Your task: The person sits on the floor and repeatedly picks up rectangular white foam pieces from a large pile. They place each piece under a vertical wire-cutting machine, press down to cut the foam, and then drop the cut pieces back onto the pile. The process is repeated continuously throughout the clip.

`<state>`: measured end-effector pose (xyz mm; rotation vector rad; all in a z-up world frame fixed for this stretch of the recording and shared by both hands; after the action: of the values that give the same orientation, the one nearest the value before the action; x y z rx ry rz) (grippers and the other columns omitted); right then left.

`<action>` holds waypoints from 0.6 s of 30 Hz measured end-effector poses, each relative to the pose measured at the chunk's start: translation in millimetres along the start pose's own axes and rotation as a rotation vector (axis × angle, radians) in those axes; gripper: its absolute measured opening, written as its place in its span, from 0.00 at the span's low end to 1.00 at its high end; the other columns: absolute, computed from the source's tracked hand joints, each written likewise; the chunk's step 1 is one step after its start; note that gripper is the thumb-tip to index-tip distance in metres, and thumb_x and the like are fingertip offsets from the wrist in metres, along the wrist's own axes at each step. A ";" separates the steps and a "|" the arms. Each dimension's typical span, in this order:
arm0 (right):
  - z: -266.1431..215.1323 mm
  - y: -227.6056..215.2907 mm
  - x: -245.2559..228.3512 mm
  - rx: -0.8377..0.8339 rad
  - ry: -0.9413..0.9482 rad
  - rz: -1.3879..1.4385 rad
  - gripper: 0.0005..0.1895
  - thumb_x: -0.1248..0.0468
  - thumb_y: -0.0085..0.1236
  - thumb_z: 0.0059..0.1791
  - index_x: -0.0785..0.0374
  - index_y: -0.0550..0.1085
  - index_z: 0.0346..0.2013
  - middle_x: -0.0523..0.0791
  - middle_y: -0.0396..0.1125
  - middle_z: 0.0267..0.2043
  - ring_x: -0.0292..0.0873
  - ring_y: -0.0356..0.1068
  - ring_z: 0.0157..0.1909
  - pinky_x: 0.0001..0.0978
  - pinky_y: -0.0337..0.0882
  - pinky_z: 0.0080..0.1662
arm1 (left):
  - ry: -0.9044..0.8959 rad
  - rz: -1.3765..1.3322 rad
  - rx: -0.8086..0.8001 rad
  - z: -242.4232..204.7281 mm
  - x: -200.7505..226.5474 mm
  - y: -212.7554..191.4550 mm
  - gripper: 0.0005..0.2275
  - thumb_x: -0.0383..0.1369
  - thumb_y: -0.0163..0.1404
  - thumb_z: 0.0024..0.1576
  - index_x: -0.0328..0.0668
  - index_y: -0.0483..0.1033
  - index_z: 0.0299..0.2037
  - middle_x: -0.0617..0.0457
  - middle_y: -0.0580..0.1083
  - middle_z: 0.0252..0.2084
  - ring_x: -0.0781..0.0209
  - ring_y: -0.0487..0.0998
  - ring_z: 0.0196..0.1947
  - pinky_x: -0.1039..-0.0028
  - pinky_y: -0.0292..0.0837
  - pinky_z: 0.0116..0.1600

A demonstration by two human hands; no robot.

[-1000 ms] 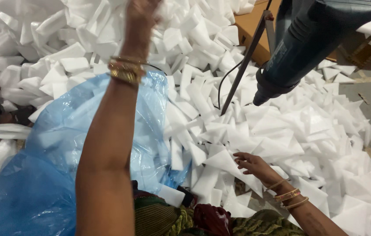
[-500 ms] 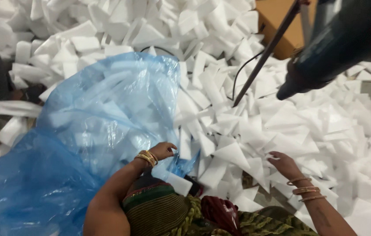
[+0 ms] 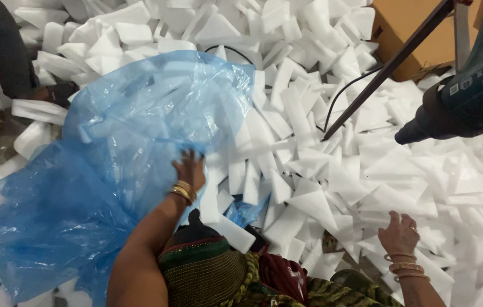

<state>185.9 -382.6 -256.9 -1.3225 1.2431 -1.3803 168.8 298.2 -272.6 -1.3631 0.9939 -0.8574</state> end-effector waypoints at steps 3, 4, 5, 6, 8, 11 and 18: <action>2.5 24.4 16.7 -0.221 0.113 -0.024 0.38 0.52 0.67 0.43 0.47 0.67 0.67 0.51 0.61 0.66 0.58 0.60 0.68 0.60 0.69 0.60 | -0.373 -0.195 0.130 11.7 -94.1 -54.3 0.38 0.52 0.54 0.53 0.58 0.52 0.73 0.40 0.43 0.77 0.35 0.41 0.75 0.26 0.37 0.66; -1.0 28.9 20.8 -0.249 0.108 0.015 0.37 0.53 0.66 0.43 0.46 0.68 0.68 0.51 0.63 0.66 0.58 0.63 0.67 0.59 0.71 0.59 | -0.463 -0.246 0.099 8.8 -120.8 -61.5 0.39 0.53 0.54 0.53 0.58 0.50 0.74 0.39 0.42 0.77 0.35 0.40 0.75 0.26 0.36 0.67; -5.7 32.9 21.8 -0.275 0.105 0.053 0.37 0.55 0.65 0.44 0.46 0.68 0.68 0.51 0.64 0.65 0.59 0.65 0.65 0.57 0.73 0.58 | -0.533 -0.305 0.072 3.8 -142.6 -64.4 0.40 0.51 0.55 0.52 0.58 0.50 0.74 0.38 0.42 0.77 0.34 0.40 0.75 0.26 0.35 0.67; -11.8 40.3 21.1 -0.338 0.134 0.094 0.34 0.57 0.62 0.46 0.47 0.69 0.68 0.51 0.67 0.63 0.58 0.69 0.63 0.56 0.74 0.58 | -0.602 -0.364 0.044 -0.4 -163.0 -63.3 0.40 0.48 0.56 0.51 0.58 0.50 0.75 0.37 0.42 0.77 0.34 0.39 0.75 0.26 0.34 0.67; -21.4 50.6 21.4 -0.457 0.190 0.175 0.29 0.59 0.55 0.50 0.47 0.71 0.68 0.51 0.74 0.58 0.55 0.77 0.58 0.54 0.77 0.58 | -0.605 -0.340 0.025 3.0 -167.7 -49.3 0.39 0.43 0.57 0.50 0.59 0.53 0.74 0.38 0.44 0.76 0.35 0.41 0.75 0.26 0.36 0.66; -21.7 42.4 10.5 -0.436 0.100 0.067 0.26 0.54 0.57 0.50 0.48 0.71 0.64 0.48 0.72 0.58 0.54 0.72 0.60 0.51 0.73 0.59 | -0.318 -0.142 0.124 9.1 -111.1 -22.2 0.28 0.34 0.52 0.55 0.57 0.65 0.69 0.41 0.55 0.74 0.38 0.53 0.73 0.28 0.49 0.62; -23.1 26.3 -0.8 -0.323 0.087 0.149 0.28 0.54 0.56 0.49 0.49 0.71 0.64 0.49 0.74 0.57 0.56 0.73 0.59 0.50 0.73 0.59 | -0.076 -0.305 -0.012 -6.1 -49.8 40.8 0.30 0.47 0.57 0.52 0.28 0.71 0.57 0.34 0.73 0.56 0.37 0.74 0.57 0.56 0.71 0.63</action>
<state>161.4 -383.6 -281.9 -1.3619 1.6422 -1.1764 142.1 344.1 -309.6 -1.5708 0.7438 -1.0175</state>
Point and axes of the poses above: each hand's wrist, its own z-axis towards the middle knuckle, its own y-axis out of the palm, x = y × z, the point moved 10 cm from there along z, towards the middle knuckle
